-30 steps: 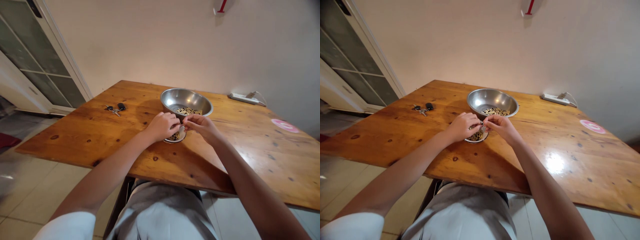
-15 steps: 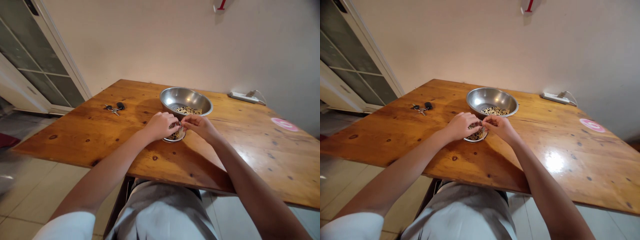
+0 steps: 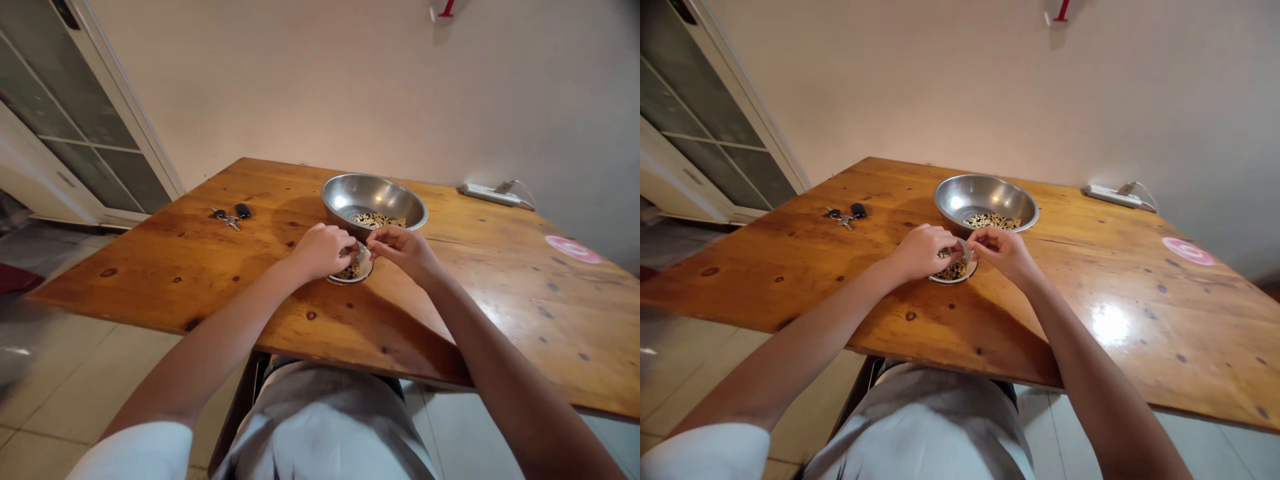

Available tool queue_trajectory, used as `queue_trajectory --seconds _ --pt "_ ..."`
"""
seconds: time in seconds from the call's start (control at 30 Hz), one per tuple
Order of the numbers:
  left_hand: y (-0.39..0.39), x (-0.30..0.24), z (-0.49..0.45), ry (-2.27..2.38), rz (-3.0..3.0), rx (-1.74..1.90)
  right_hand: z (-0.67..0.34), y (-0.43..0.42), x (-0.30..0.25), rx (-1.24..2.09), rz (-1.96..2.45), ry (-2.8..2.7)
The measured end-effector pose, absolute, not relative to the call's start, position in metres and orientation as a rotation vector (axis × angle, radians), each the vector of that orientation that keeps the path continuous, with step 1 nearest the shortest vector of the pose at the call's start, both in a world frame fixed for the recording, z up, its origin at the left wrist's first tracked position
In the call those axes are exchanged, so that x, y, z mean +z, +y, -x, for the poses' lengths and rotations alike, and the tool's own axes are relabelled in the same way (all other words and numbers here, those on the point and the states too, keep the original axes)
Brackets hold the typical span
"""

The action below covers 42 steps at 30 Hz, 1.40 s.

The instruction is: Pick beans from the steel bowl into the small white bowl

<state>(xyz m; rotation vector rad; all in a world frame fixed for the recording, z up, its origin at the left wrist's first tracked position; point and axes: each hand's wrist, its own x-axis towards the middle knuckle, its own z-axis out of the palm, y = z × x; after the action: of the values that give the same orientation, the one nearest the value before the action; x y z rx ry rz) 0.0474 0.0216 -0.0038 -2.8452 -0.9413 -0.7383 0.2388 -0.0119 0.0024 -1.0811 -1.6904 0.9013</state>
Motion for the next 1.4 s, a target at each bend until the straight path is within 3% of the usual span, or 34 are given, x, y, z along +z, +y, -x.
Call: queue_trajectory --seconds 0.53,0.93,1.4 --pt "0.0225 -0.0046 -0.0485 -0.94 2.825 -0.759 -0.239 -0.0096 -0.0004 1.035 0.977 -1.54" --pt "0.0239 -0.0057 -0.0484 -0.959 2.887 -0.886 -0.2428 -0.008 -0.0011 1.326 0.939 -1.197" --pt "0.0159 -0.0002 -0.0475 -0.954 2.838 -0.883 -0.2445 -0.0077 -0.0036 1.323 0.898 -1.243"
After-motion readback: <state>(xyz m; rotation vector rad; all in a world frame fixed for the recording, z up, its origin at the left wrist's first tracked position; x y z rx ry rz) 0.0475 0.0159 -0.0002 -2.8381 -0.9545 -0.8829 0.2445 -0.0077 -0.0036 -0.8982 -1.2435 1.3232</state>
